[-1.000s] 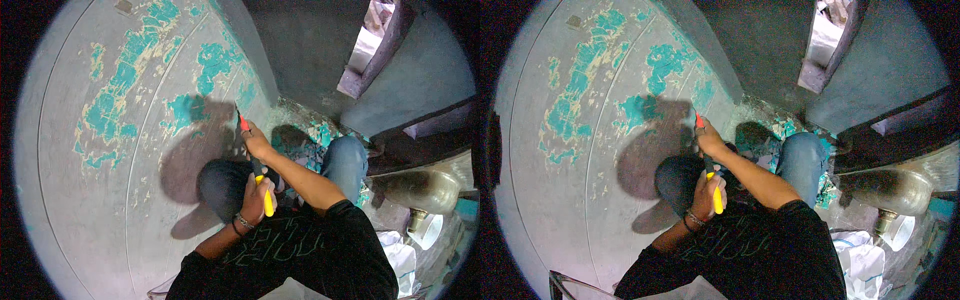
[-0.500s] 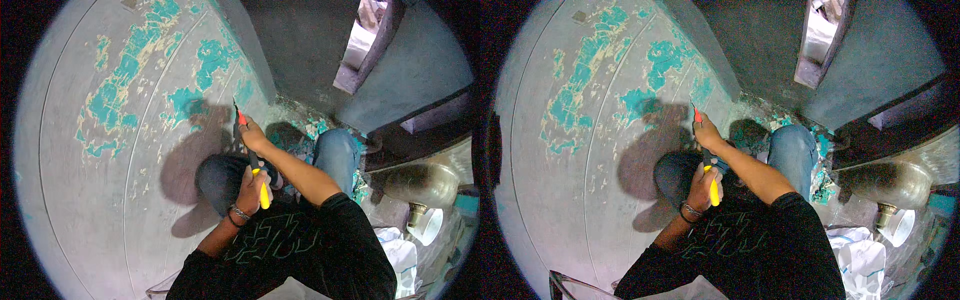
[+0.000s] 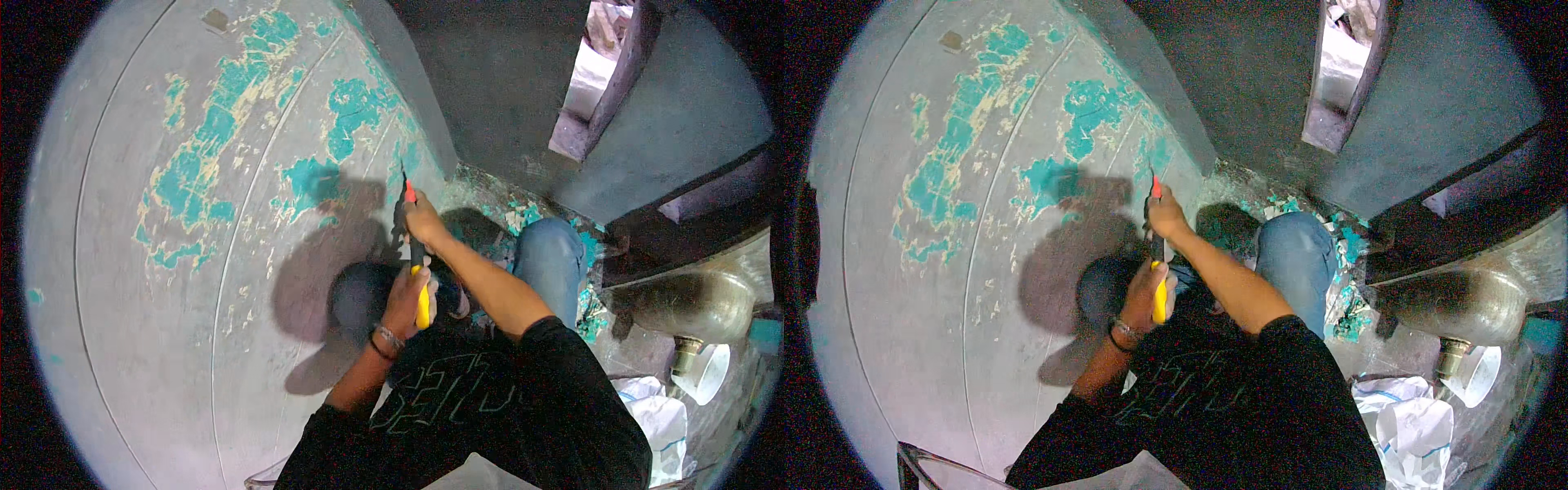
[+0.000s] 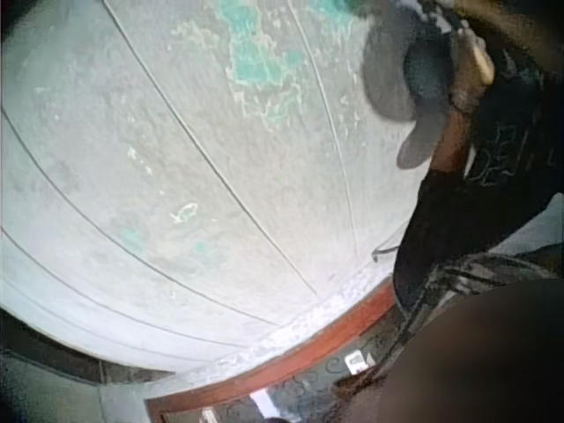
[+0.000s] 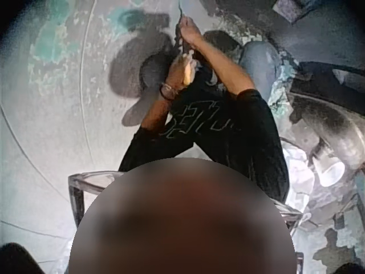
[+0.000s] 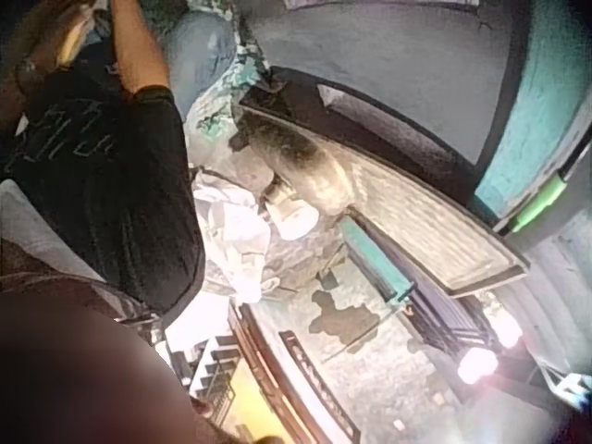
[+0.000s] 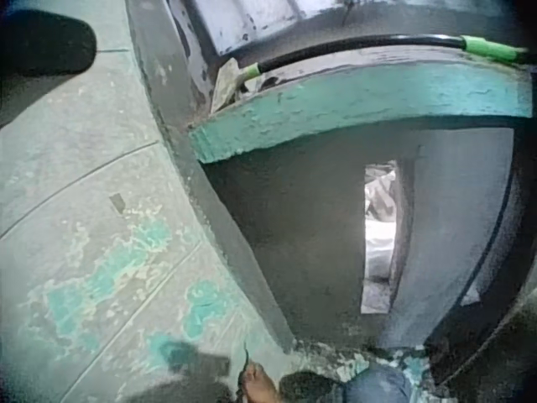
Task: The person scrapes paint and plaster off a wall using a scraper and a crowbar.
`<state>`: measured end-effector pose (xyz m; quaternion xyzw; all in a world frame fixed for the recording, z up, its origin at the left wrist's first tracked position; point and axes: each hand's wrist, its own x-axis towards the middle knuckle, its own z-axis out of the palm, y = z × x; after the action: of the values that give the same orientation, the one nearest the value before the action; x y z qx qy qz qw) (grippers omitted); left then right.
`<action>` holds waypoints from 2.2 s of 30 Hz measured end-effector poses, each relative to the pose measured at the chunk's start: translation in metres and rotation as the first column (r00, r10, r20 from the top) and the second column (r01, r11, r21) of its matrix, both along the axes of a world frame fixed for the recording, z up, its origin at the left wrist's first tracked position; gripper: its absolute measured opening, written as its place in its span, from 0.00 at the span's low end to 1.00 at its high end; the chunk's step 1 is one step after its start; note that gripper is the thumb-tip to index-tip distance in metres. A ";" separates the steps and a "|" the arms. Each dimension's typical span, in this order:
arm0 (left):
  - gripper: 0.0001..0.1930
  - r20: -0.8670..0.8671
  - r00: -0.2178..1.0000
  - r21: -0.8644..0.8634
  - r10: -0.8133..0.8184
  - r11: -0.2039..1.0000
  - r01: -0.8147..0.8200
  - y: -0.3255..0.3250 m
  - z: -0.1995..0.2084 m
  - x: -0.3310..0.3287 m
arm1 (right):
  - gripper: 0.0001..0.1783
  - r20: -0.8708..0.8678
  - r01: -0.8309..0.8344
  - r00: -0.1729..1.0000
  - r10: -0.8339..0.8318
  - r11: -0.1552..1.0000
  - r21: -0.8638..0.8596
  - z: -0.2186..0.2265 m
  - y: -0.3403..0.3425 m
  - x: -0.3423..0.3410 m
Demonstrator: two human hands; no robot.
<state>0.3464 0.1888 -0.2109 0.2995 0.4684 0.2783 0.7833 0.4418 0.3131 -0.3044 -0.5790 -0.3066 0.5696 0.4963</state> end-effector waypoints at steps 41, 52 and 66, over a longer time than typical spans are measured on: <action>0.22 0.051 0.996 0.151 0.077 0.985 -0.084 0.023 0.027 0.052 | 0.23 0.439 -0.080 0.898 -0.039 0.966 0.248 0.064 0.033 0.050; 0.17 0.139 0.985 0.086 0.101 0.990 -0.114 0.033 0.007 0.062 | 0.25 0.365 -0.096 0.930 0.050 0.989 0.109 0.054 0.045 0.062; 0.21 0.055 0.997 0.163 0.061 0.984 -0.069 0.038 0.025 0.051 | 0.27 0.551 -0.066 0.834 -0.029 0.986 0.151 0.077 0.042 0.053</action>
<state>0.3975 0.2270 -0.1862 0.3407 0.4334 0.3489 0.7578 0.4952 0.3554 -0.2276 -0.6726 -0.4881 0.3561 0.4272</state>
